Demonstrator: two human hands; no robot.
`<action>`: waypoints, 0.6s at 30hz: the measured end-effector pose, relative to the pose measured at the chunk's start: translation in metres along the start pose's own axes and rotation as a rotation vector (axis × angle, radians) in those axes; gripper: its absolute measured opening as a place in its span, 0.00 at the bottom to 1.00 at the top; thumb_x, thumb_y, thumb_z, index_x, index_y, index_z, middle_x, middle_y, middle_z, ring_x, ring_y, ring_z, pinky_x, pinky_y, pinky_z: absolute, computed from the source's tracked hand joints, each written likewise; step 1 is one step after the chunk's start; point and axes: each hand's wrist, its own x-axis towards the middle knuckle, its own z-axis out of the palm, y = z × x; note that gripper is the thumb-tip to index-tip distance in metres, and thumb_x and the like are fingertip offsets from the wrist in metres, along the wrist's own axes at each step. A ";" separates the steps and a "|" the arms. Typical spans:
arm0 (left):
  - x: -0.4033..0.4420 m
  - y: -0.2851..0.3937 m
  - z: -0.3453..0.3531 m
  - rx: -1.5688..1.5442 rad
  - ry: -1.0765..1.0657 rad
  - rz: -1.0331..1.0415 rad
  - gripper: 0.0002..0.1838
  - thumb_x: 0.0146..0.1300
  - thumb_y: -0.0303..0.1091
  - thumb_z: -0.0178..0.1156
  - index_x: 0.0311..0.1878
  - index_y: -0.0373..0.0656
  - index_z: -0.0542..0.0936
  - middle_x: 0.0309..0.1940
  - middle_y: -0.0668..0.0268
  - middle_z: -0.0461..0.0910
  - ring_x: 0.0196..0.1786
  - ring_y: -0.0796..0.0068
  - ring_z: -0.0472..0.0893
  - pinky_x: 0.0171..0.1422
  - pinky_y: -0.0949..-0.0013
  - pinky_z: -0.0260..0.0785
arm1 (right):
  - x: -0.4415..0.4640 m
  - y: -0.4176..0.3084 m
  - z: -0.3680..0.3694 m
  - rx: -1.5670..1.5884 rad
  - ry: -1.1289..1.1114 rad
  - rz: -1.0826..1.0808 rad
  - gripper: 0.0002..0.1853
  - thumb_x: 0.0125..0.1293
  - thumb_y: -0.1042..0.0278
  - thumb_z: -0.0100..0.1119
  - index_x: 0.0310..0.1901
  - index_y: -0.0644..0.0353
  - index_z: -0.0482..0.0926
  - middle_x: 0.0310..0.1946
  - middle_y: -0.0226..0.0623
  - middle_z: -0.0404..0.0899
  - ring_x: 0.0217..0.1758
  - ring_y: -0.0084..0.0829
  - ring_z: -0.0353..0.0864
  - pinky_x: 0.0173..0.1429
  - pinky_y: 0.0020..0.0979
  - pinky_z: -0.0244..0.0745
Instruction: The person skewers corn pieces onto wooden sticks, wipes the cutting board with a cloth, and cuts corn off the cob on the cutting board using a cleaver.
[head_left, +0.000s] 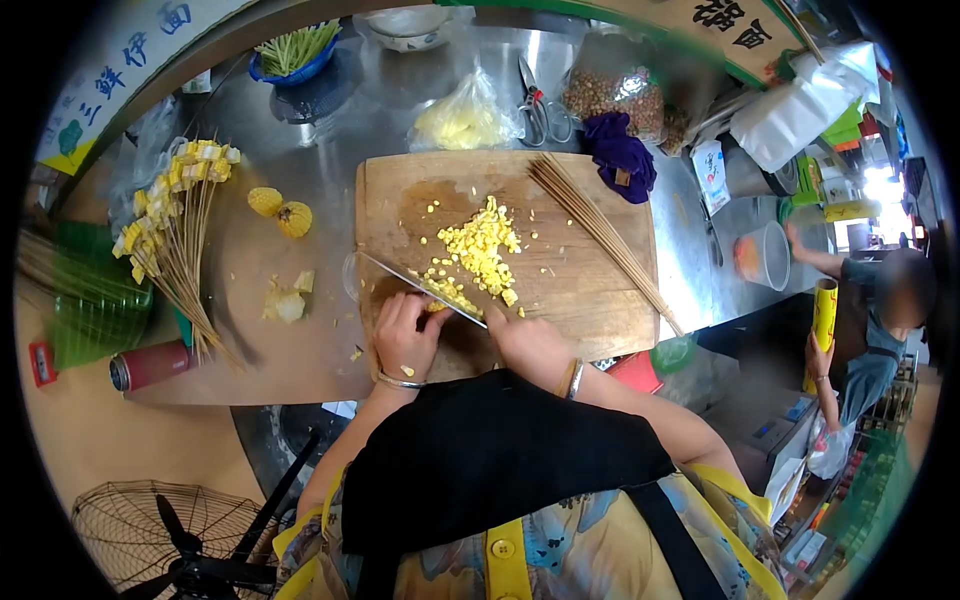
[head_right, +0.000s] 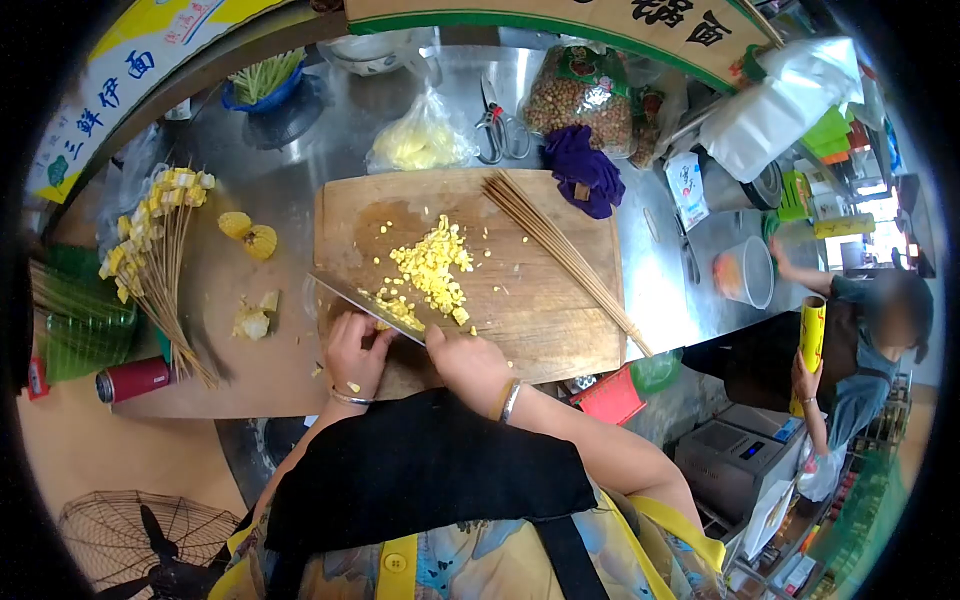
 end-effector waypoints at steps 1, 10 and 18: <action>0.001 0.001 -0.001 0.002 0.003 0.006 0.12 0.47 0.30 0.70 0.32 0.40 0.77 0.27 0.60 0.75 0.33 0.58 0.74 0.37 0.62 0.67 | 0.004 -0.002 0.000 -0.030 -0.013 0.023 0.10 0.59 0.75 0.49 0.42 0.66 0.66 0.22 0.48 0.80 0.27 0.47 0.83 0.30 0.43 0.78; -0.001 0.005 0.001 0.004 0.057 0.015 0.12 0.48 0.31 0.69 0.31 0.40 0.76 0.27 0.60 0.74 0.33 0.57 0.73 0.38 0.60 0.66 | -0.027 -0.008 -0.013 -0.088 0.071 -0.009 0.10 0.59 0.75 0.50 0.42 0.64 0.68 0.27 0.46 0.81 0.31 0.44 0.84 0.32 0.40 0.79; 0.002 0.005 -0.001 -0.012 0.058 0.016 0.15 0.46 0.33 0.71 0.34 0.41 0.76 0.30 0.61 0.75 0.34 0.58 0.74 0.39 0.61 0.67 | 0.032 -0.001 0.008 -0.035 0.096 -0.016 0.13 0.57 0.76 0.51 0.45 0.65 0.69 0.27 0.48 0.81 0.32 0.46 0.83 0.35 0.43 0.78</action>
